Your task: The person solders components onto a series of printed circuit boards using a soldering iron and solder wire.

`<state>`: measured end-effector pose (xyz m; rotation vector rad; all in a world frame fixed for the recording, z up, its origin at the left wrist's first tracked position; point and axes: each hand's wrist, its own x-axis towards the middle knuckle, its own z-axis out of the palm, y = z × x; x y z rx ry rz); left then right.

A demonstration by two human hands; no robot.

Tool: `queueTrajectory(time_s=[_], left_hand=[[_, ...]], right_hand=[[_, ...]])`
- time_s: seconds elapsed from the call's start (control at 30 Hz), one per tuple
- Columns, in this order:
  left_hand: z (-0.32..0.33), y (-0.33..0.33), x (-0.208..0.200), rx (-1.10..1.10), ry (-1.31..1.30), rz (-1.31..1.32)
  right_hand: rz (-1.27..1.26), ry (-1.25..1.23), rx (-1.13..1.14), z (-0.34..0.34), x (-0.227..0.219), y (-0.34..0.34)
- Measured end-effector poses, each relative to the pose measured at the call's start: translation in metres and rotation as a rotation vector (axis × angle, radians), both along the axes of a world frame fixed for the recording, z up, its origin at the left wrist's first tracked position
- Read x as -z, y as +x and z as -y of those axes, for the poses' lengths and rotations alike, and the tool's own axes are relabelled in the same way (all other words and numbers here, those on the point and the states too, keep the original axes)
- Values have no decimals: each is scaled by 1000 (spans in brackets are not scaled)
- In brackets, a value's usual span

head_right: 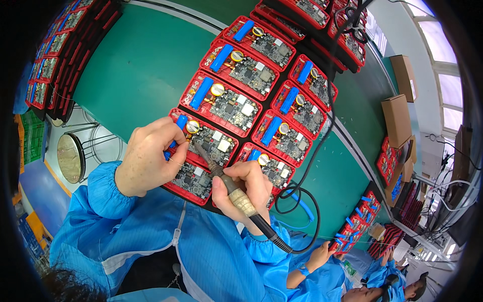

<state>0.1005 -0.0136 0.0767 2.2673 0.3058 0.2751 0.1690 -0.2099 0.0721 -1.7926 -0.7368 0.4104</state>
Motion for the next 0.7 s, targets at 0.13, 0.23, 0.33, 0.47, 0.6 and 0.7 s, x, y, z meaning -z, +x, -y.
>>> queueTrajectory(time_s=[0.13,0.23,0.33,0.47,0.6,0.7], left_hand=[[0,0,0,-2,-4,-5],[0,1,0,7,32,11],[1,1,0,-6,38,9],[1,1,-3,-2,25,-25],[2,-1,-5,4,31,-49],[1,-1,-5,13,20,-62]], right_hand=[[-75,15,24,1,0,-2],[63,106,77,-3,8,1],[69,107,72,-5,8,2],[84,91,60,-4,9,1],[68,143,97,-1,10,-2],[37,145,138,4,5,-5]])
